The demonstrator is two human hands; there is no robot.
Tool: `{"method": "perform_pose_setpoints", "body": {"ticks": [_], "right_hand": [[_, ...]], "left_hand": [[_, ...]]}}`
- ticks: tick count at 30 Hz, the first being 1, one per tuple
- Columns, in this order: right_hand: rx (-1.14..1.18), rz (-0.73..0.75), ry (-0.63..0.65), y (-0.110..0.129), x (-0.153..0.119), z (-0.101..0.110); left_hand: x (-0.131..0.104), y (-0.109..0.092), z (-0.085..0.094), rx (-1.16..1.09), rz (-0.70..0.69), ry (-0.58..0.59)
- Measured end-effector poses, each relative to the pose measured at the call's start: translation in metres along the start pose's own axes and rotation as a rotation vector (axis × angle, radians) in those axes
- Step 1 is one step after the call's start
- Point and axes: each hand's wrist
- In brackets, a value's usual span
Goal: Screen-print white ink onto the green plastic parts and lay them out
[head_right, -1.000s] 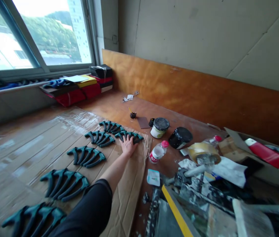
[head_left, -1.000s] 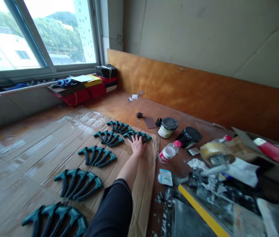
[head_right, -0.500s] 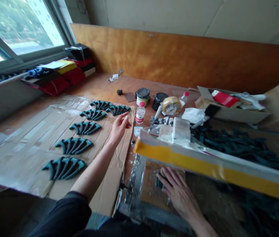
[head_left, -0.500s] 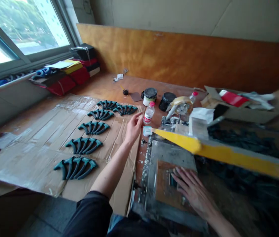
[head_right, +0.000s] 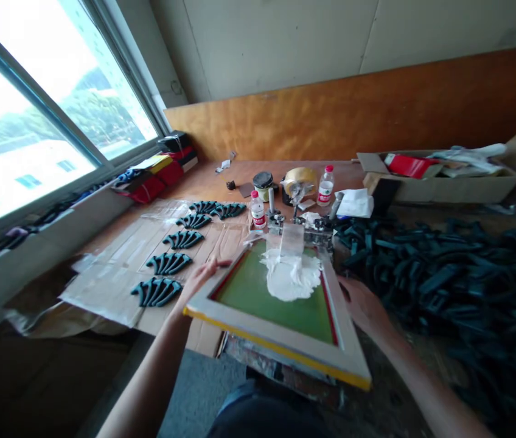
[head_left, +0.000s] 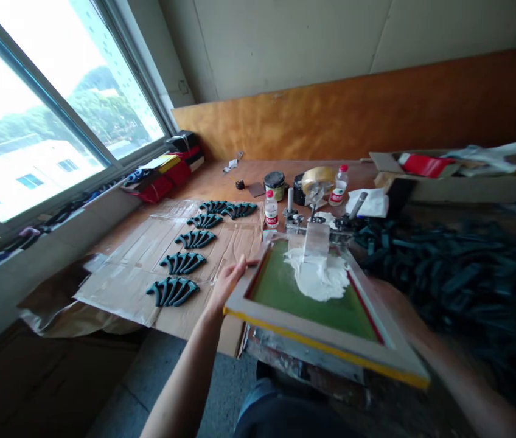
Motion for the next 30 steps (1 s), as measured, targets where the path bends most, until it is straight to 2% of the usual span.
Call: {"method": "perform_pose_setpoints", "body": {"ticks": [2,5,7,9,11,14,18,20,22,24,26,28,30], "right_hand": [[0.030,-0.028,-0.073,0.003,0.015,0.015],[-0.001,0.081,-0.123,0.040,0.045,0.025],[-0.087,0.157,-0.045,0.073,0.063,0.024],[-0.149,0.172,0.092,0.099,0.072,0.018],[-0.174,0.170,0.205,0.112,0.066,0.009],[-0.157,0.261,0.251,0.112,0.034,0.000],[-0.054,0.507,0.296,0.104,0.000,0.009],[-0.013,0.529,0.357,0.103,-0.001,0.016],[-0.005,0.466,0.334,0.105,0.001,0.016],[-0.026,0.427,0.217,0.107,-0.003,0.010],[-0.040,0.462,0.127,0.108,-0.012,0.003],[-0.015,0.506,0.150,0.107,-0.019,0.000],[0.028,0.451,0.203,0.107,-0.011,0.004]], "left_hand": [[-0.007,0.041,0.012,0.113,0.104,0.010],[-0.005,0.101,0.021,0.284,0.116,-0.032],[0.002,0.128,0.022,0.399,0.098,-0.041],[0.008,0.143,0.022,0.456,0.085,-0.024],[0.012,0.149,0.023,0.456,0.085,-0.004],[0.013,0.152,0.025,0.413,0.090,0.002],[0.012,0.153,0.025,0.371,0.115,-0.028],[0.012,0.153,0.025,0.362,0.120,-0.038],[0.012,0.152,0.024,0.345,0.129,-0.044],[0.013,0.151,0.023,0.319,0.145,-0.054],[0.013,0.150,0.023,0.294,0.157,-0.065],[0.012,0.149,0.022,0.271,0.160,-0.067],[0.011,0.145,0.021,0.250,0.161,-0.057]]}}
Point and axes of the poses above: each hand's wrist, its own x-axis towards the middle knuckle, its own z-axis out of the back of the hand, y = z × x, and after that the axes turned 4 degrees about -x, right-handed
